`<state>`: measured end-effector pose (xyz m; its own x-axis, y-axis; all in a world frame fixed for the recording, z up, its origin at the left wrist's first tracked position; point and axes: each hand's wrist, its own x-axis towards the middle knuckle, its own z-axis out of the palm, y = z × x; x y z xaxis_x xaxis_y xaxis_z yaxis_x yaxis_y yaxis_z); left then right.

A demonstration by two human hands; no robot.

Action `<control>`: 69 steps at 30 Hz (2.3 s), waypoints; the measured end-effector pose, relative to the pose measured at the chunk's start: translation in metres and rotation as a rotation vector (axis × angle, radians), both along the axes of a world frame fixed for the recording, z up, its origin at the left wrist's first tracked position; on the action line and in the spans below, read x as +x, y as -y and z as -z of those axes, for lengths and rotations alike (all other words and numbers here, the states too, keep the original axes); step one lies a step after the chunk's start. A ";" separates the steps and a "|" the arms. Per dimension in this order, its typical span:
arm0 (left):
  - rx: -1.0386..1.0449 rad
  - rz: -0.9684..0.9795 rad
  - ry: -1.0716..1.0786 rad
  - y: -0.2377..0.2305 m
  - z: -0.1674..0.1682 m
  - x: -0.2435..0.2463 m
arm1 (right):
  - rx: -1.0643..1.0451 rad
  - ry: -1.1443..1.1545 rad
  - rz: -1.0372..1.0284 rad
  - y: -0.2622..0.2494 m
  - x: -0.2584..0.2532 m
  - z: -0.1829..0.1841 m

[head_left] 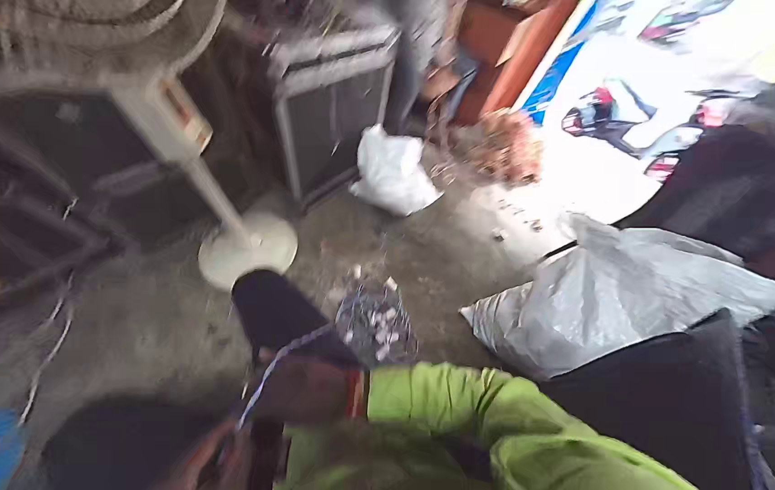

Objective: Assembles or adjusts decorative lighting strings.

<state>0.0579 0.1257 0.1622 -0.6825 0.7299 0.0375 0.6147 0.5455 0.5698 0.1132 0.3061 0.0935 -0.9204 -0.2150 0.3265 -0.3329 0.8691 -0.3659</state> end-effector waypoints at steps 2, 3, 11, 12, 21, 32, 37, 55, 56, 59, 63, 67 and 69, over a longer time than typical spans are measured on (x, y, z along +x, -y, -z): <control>0.051 -0.090 -0.142 0.010 -0.003 0.005 | -0.110 0.130 -0.035 0.008 -0.007 0.012; 0.091 -0.141 -0.190 0.009 -0.001 0.009 | -0.206 0.129 -0.065 0.008 -0.009 0.018; 0.208 -0.085 0.200 0.005 0.005 -0.007 | -0.329 -0.067 -0.058 0.000 -0.007 0.046; 0.258 -0.072 0.299 0.007 0.006 -0.013 | -0.327 -0.045 -0.049 -0.002 -0.005 0.041; 0.402 -0.059 0.103 0.015 0.024 -0.013 | -0.578 0.055 -0.095 -0.004 0.015 0.024; 0.443 -0.107 -0.052 0.009 0.028 -0.005 | -0.397 -0.106 0.010 0.021 0.009 0.039; 0.342 -0.136 0.081 0.003 0.026 -0.016 | -0.367 0.043 0.004 0.012 0.013 0.032; 0.430 -0.011 0.732 0.051 0.028 -0.028 | -0.796 0.053 -0.042 -0.001 -0.002 -0.016; 0.451 0.000 0.755 0.052 0.029 -0.027 | -0.813 0.069 -0.058 -0.001 -0.002 -0.017; 0.573 -0.012 0.884 0.050 0.033 -0.022 | -0.795 0.111 -0.117 -0.002 0.000 -0.020; 0.626 -0.044 1.100 0.053 0.035 -0.017 | -0.626 0.179 -0.180 -0.010 -0.001 -0.026; 0.665 -0.047 1.143 0.052 0.036 -0.015 | -0.549 0.142 -0.192 -0.011 -0.004 -0.026; 0.639 -0.019 1.088 0.051 0.040 -0.013 | -0.510 0.141 -0.187 -0.010 -0.001 -0.026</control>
<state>0.0445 0.0748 0.1222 -0.5922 0.7787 -0.2072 -0.3420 -0.0101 0.9396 0.1120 0.3161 0.1199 -0.9241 -0.2254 0.3087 -0.3817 0.5016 -0.7764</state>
